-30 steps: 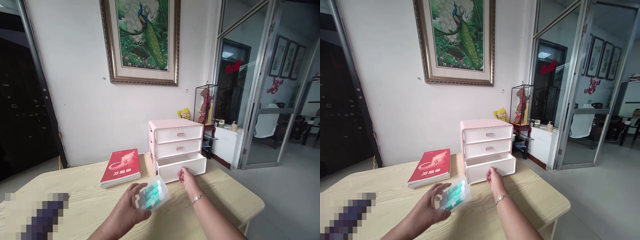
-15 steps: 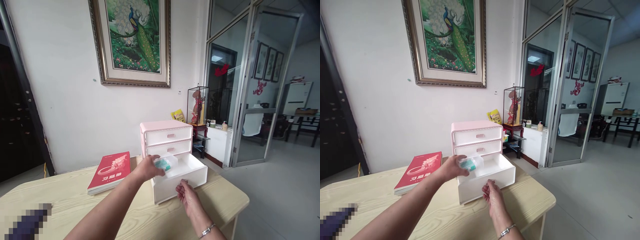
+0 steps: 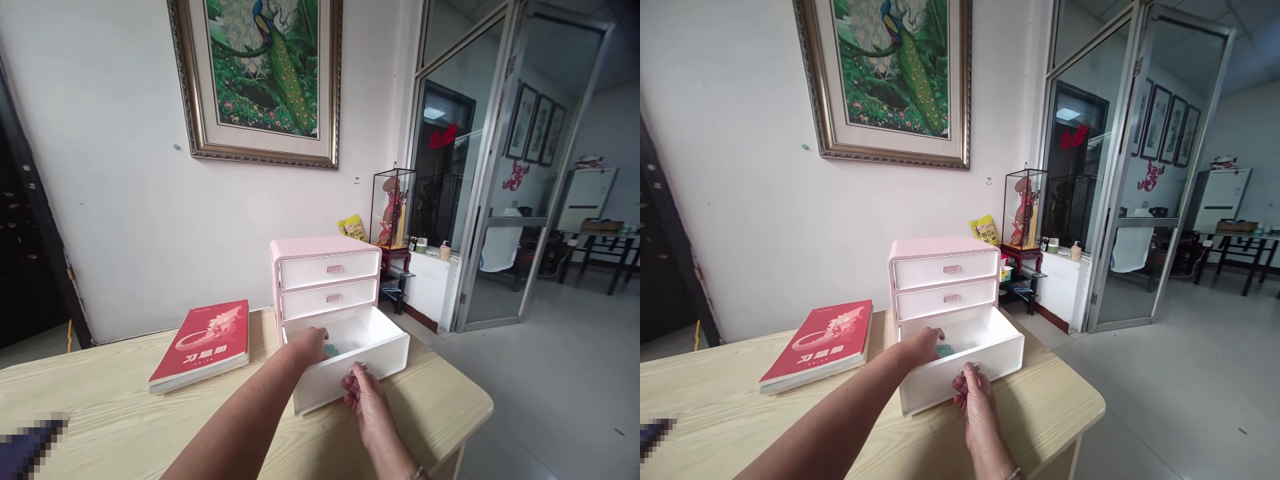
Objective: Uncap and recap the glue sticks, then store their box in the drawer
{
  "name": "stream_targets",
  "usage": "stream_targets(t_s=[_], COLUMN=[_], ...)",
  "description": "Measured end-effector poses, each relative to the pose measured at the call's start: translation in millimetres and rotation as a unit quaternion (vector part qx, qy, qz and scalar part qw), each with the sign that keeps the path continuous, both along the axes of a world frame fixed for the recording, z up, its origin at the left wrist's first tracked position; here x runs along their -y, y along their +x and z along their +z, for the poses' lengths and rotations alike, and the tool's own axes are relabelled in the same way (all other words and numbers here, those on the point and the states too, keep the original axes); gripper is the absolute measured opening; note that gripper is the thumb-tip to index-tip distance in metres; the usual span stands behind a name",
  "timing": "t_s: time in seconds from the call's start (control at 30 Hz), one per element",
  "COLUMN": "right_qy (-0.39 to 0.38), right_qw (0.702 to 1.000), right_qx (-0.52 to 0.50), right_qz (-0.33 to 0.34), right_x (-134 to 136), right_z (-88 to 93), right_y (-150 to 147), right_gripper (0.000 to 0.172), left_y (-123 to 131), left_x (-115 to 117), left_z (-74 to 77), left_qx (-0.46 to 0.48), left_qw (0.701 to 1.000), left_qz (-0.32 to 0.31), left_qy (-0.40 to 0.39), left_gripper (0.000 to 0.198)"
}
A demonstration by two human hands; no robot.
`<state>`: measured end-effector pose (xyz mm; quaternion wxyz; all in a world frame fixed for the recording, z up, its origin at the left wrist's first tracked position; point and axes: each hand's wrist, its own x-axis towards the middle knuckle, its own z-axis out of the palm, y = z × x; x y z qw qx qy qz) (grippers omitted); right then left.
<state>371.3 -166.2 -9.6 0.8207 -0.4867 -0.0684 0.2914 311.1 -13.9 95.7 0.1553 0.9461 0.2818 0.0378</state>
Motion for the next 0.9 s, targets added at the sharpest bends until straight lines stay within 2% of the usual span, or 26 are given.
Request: stream_targets(t_s=[0.13, 0.27, 0.37, 0.47, 0.53, 0.6, 0.73, 0.83, 0.9], right_qy=[0.002, 0.005, 0.010, 0.012, 0.013, 0.011, -0.027, -0.044, -0.050], right_qw=[1.000, 1.000, 1.000, 1.000, 1.000, 1.000, 0.999, 0.999, 0.999], right_qx=[0.004, -0.004, -0.006, -0.008, -0.012, -0.017, -0.017, -0.015, -0.011], right_qz=[0.004, 0.001, 0.008, 0.009, 0.014, 0.018, 0.008, 0.004, 0.000], right_x=[0.8, 0.3, 0.0, -1.7, -6.2, -15.0, -44.2, -68.0, -81.2], right_z=[0.9, 2.4, 4.2, 6.9, 9.4, 12.7, 20.5, 26.2, 29.8], right_y=[-0.3, -0.6, -0.5, 1.7, 4.7, 8.5, 16.1, 20.6, 22.8], right_gripper=[0.041, 0.043, 0.045, 0.044, 0.044, 0.042, 0.039, 0.036, 0.035], left_y=[-0.7, -11.7, -35.7, -78.5, -115.4, -155.4, -230.4, -269.2, -282.5], left_x=[-0.1, 7.6, 17.7, 25.7, 27.0, 24.2, 8.8, -4.5, -10.7], left_z=[0.4, 12.7, 23.2, 21.5, 9.5, -10.0, -58.3, -87.5, -98.2], left_qx=[-0.018, 0.047, 0.131, 0.239, 0.306, 0.325, 0.342, 0.350, 0.355], left_qw=[1.000, 0.999, 0.991, 0.970, 0.949, 0.942, 0.934, 0.927, 0.922], left_qz=[-0.018, -0.015, -0.007, -0.021, -0.026, -0.024, 0.060, 0.108, 0.134], left_qy=[-0.016, -0.009, 0.015, 0.048, 0.070, 0.080, 0.086, 0.082, 0.082], left_gripper=[0.053, 0.047, 0.040, 0.032, 0.029, 0.030, 0.027, 0.025, 0.023])
